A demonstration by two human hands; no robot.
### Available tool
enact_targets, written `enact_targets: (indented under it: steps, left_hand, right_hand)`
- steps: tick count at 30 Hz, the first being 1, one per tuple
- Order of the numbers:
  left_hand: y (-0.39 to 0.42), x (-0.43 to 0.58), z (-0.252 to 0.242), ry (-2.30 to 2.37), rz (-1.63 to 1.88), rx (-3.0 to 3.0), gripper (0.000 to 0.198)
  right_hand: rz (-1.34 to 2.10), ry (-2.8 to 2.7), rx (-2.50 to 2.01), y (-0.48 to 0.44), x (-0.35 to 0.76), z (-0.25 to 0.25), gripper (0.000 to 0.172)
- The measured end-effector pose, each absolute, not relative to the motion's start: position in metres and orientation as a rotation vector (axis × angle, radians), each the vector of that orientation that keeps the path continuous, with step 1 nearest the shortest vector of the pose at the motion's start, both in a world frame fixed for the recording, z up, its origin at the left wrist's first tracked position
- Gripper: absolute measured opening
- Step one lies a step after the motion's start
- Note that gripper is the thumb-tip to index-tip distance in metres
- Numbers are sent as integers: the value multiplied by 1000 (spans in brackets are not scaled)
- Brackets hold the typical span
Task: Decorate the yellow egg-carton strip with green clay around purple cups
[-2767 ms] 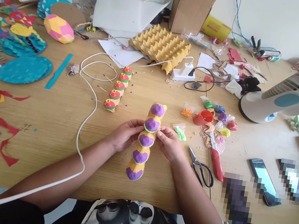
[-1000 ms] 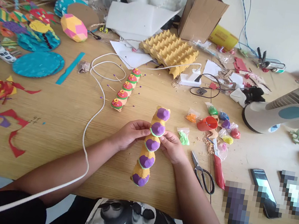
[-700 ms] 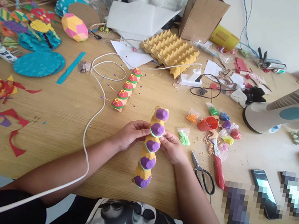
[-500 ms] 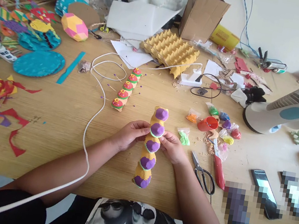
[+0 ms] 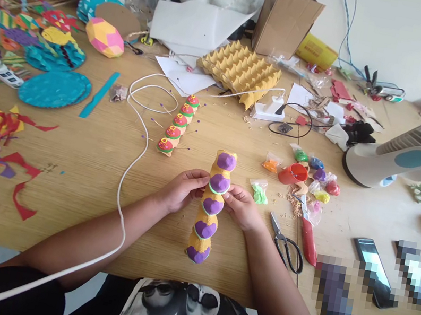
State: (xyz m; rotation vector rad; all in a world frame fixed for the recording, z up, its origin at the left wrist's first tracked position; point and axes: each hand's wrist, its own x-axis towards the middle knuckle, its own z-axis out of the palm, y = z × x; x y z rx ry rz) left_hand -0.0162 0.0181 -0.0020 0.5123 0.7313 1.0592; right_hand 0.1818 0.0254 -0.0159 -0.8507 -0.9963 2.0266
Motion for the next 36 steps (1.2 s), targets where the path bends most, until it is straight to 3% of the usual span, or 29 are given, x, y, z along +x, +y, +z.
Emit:
enact_targets:
  steps: [18,36]
  left_hand:
    - [19,-19,0,702,1018,635,32]
    - [20,-20,-4,864,1011,735,26]
  right_hand:
    - [2008,-943,-882,26,182,-14,25]
    - [1980,-984,-927,25,181,-12,30]
